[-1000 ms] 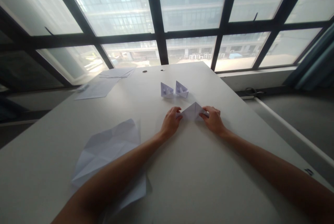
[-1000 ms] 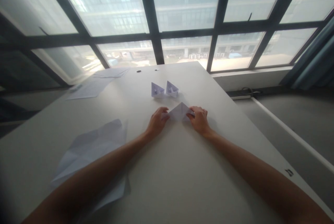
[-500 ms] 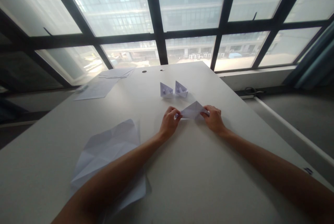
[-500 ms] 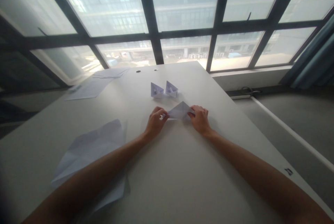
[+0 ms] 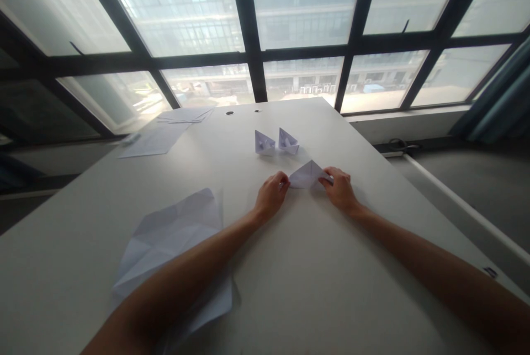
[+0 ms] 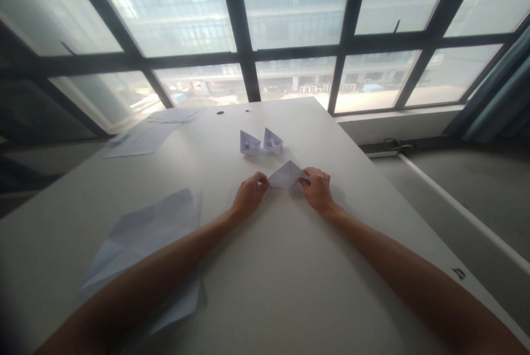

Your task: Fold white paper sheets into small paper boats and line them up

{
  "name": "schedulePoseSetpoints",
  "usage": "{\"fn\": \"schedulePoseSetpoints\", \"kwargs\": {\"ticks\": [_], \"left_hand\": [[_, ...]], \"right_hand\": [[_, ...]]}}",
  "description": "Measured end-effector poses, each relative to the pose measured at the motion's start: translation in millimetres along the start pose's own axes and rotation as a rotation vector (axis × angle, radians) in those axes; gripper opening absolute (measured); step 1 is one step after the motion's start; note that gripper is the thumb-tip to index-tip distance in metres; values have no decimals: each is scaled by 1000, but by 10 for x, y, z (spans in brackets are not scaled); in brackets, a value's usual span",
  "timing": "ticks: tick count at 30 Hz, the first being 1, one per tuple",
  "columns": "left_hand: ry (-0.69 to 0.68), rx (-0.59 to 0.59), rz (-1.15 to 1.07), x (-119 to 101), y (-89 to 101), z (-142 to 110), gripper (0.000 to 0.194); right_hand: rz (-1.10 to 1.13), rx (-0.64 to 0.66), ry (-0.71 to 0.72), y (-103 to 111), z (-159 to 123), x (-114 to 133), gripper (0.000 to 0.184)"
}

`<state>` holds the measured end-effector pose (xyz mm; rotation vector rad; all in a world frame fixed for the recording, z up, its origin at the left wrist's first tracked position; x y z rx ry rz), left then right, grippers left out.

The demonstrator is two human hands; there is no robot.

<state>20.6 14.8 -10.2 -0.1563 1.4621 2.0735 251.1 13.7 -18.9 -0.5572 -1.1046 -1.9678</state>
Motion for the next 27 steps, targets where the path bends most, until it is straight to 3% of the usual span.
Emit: {"fn": "schedulePoseSetpoints", "kwargs": {"ticks": [4, 15, 22, 27], "left_hand": [[-21, 12, -66, 11, -24, 11, 6], [6, -133, -177, 12, 43, 34, 28], [22, -117, -191, 41, 21, 53, 17], [74, -57, -223, 52, 16, 69, 20]], "right_hand": [[9, 3, 3, 5, 2, 3, 11], [13, 4, 9, 3, -1, 8, 11], [17, -13, 29, 6, -3, 4, 10], [36, -5, 23, 9, -5, 13, 11]]}}
Point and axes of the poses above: each hand's wrist, its own z-axis towards the middle knuckle, its own y-axis out of the back of the hand, x = y × z, the point moved 3 cm from there along z, towards the middle knuckle, and after that the axes turned 11 degrees about z, right-handed, at the moved point
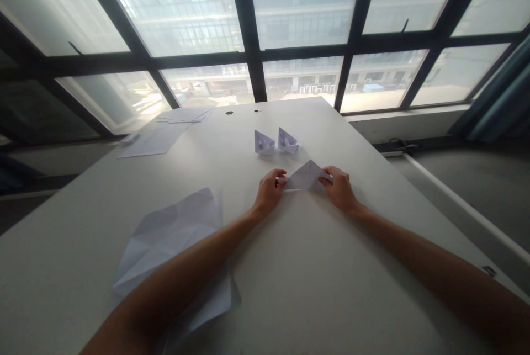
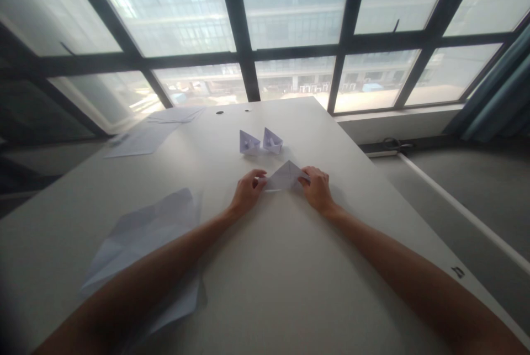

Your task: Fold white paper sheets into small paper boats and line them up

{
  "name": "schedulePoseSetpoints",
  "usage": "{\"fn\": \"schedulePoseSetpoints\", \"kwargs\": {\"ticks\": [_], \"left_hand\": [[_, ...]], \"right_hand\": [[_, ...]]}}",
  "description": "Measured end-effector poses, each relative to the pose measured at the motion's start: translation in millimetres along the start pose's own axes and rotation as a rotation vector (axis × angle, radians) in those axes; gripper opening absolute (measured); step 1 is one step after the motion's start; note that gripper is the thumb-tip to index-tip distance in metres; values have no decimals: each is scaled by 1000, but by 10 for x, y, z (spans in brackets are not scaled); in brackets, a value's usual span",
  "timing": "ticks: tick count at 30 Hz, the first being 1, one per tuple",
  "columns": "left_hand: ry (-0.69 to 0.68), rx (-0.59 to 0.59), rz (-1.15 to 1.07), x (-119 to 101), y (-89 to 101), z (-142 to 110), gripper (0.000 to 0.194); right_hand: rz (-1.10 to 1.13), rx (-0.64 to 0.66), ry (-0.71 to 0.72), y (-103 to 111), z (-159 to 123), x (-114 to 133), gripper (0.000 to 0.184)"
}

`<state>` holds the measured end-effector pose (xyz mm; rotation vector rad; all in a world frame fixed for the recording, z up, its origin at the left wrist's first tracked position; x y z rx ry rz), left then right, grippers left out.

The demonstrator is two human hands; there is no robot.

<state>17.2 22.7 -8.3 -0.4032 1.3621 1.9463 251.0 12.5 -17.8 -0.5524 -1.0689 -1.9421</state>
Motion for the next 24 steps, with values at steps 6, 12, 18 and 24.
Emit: {"fn": "schedulePoseSetpoints", "kwargs": {"ticks": [6, 12, 18, 24], "left_hand": [[106, -9, -117, 80, 13, 22, 24], [79, -31, -182, 128, 10, 63, 12], [47, 31, -160, 137, -30, 45, 18], [33, 51, -65, 94, -37, 26, 11]], "right_hand": [[25, -11, 3, 9, 5, 21, 10], [113, -47, 10, 31, 13, 37, 9], [157, -56, -8, 32, 8, 24, 9], [216, -18, -32, 27, 6, 26, 13]]}}
Point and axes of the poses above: each hand's wrist, its own z-axis towards the middle knuckle, its own y-axis out of the back of the hand, x = y × z, the point moved 3 cm from there along z, towards the middle knuckle, and after that the axes turned 11 degrees about z, right-handed, at the moved point
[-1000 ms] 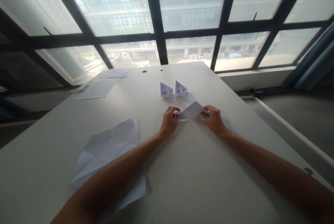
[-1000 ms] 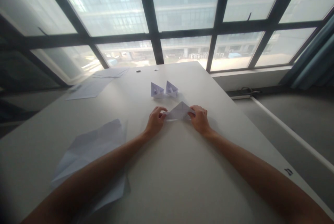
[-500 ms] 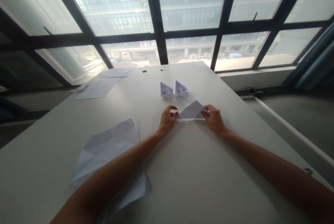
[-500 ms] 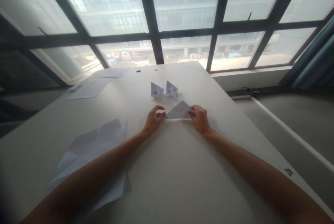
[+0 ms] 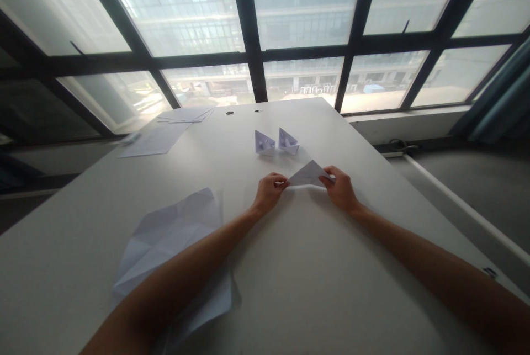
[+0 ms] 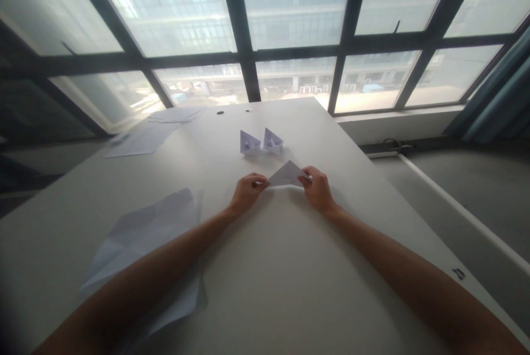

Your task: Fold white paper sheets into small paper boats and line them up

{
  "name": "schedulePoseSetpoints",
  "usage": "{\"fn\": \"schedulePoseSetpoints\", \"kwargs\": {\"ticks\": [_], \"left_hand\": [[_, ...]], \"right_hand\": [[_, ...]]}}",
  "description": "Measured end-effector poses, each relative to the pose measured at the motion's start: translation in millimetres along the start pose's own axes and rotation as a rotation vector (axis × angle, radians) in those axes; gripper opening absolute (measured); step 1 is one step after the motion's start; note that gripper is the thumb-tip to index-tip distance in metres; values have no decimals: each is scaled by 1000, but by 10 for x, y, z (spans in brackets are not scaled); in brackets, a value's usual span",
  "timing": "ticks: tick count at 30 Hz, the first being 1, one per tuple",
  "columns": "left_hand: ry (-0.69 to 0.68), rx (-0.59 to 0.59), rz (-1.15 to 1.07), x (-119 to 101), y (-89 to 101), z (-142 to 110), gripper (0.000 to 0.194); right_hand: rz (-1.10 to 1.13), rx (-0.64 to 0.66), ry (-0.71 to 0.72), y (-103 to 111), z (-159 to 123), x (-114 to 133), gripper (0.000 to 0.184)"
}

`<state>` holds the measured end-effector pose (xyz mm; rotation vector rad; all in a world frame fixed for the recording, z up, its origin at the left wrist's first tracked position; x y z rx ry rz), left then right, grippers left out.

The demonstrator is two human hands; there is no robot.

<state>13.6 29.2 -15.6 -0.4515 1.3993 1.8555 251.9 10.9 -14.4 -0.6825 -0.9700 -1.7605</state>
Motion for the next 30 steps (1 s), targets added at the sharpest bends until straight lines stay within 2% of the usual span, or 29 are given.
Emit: {"fn": "schedulePoseSetpoints", "kwargs": {"ticks": [3, 9, 14, 20, 30], "left_hand": [[-1, 53, 27, -45, 14, -7, 19], [14, 70, -11, -38, 7, -13, 26], [4, 92, -21, -62, 6, -22, 25], [64, 99, -47, -88, 21, -43, 24], [10, 86, -74, -56, -2, -19, 26]], "right_hand": [[20, 9, -13, -10, 0, -8, 12], [28, 18, -24, -23, -4, -22, 13], [29, 24, -16, -23, -4, -17, 13], [24, 27, 10, -21, -2, -16, 12], [39, 43, -3, -38, -4, -56, 12]]}}
Point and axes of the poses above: each hand's wrist, its own z-axis towards the middle knuckle, its own y-axis out of the back of the hand, x = y × z, the point moved 3 cm from there along z, towards the middle knuckle, and after that the axes turned 11 degrees about z, right-handed, at the moved point
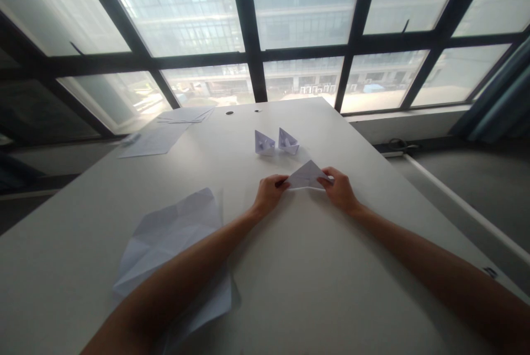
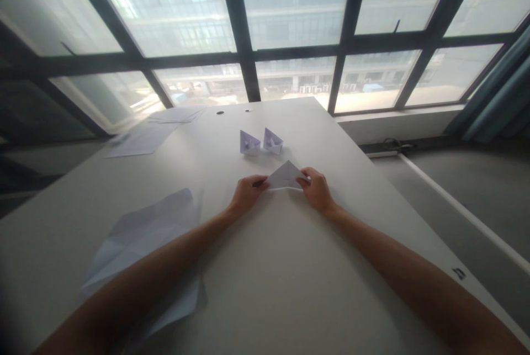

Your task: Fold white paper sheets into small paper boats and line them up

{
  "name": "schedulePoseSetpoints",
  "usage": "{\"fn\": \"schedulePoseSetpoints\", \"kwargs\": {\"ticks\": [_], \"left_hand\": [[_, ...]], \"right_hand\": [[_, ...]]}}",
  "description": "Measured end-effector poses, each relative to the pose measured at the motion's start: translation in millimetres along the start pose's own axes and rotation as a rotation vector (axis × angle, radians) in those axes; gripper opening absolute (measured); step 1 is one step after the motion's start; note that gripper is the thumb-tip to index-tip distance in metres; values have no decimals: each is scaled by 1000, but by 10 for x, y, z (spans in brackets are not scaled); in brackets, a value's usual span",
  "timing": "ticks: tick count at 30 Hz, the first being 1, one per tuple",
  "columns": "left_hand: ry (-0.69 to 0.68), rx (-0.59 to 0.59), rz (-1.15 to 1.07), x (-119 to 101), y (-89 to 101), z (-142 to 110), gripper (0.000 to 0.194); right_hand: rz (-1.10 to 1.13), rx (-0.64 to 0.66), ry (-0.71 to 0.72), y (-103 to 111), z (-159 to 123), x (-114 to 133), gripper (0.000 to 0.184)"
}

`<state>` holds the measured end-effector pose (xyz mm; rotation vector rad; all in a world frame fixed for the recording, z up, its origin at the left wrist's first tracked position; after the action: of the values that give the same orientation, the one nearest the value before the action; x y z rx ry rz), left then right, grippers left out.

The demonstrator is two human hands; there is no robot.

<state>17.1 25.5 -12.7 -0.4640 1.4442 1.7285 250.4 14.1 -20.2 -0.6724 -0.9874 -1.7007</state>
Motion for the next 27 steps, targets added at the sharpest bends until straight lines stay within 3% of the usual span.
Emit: {"fn": "schedulePoseSetpoints", "kwargs": {"ticks": [7, 12, 16, 21, 27], "left_hand": [[38, -21, -67, 77, -3, 22, 23], [53, -59, -98, 115, 21, 37, 24], [50, -55, -105, 124, 22, 41, 25], [70, -73, -142, 140, 19, 45, 24], [99, -93, -167, 143, 28, 50, 22]], "right_hand": [[22, 9, -11, 1, 3, 48, 18], [122, -199, -38, 101, 69, 17, 34], [296, -291, -228, 190, 119, -126, 39], [475, -87, -487, 250, 150, -223, 30], [733, 181, -596, 372, 189, -229, 30]]}}
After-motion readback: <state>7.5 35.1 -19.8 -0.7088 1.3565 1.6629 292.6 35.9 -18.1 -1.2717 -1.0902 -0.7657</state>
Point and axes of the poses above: each hand's wrist, its own z-axis towards the middle knuckle, its own y-axis out of the back of the hand, x = y × z, the point moved 3 cm from there along z, towards the middle knuckle, and after that the axes turned 11 degrees about z, right-handed, at the moved point
